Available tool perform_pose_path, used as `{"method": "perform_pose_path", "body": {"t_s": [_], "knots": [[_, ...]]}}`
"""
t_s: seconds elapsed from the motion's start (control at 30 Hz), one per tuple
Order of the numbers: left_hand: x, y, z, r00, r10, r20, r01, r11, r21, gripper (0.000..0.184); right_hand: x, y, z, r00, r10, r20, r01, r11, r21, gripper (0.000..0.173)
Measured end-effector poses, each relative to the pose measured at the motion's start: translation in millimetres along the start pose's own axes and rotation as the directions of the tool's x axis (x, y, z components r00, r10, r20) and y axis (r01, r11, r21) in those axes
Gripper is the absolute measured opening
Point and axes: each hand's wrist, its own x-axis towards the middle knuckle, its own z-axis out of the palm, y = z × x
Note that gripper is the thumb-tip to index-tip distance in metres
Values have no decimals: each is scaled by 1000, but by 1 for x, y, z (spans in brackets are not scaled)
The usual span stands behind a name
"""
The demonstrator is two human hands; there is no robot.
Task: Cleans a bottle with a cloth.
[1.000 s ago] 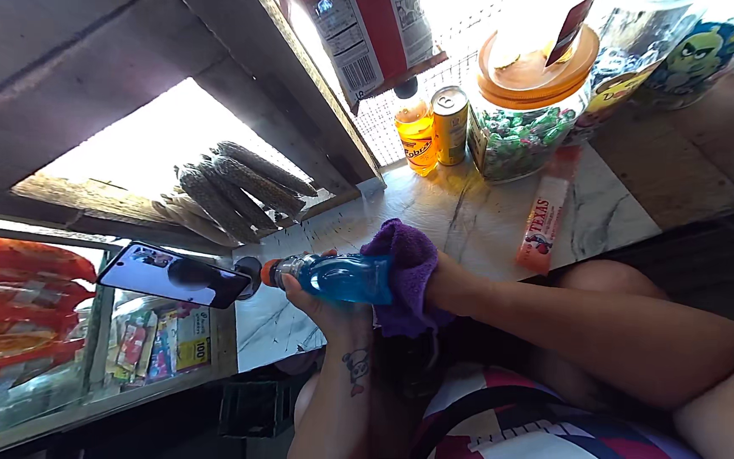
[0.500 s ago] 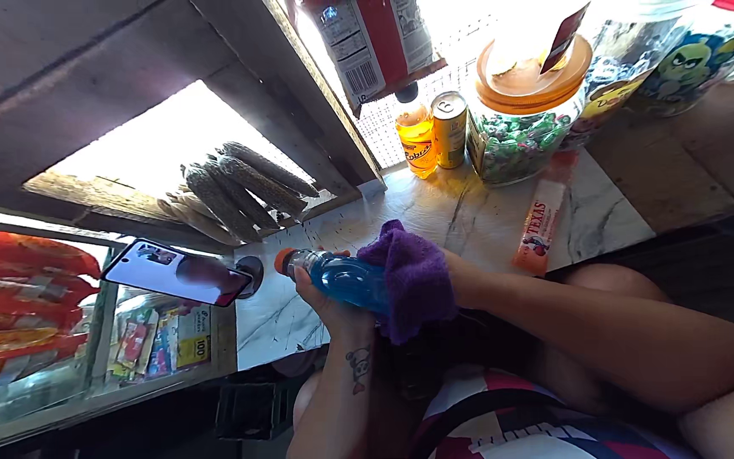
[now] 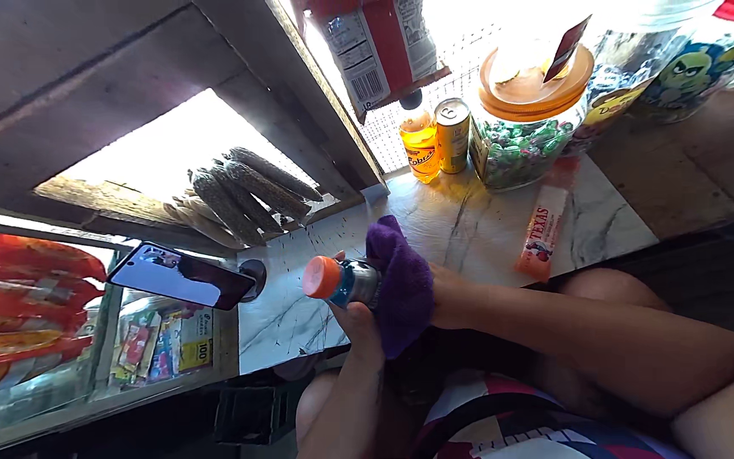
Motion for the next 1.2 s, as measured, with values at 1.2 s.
{"method": "perform_pose_path", "body": {"t_s": [1.2], "knots": [[-4, 22, 28, 927, 92, 365, -235, 900, 369, 39, -8, -37, -45, 947, 319, -35, -174, 603, 778, 16]]}}
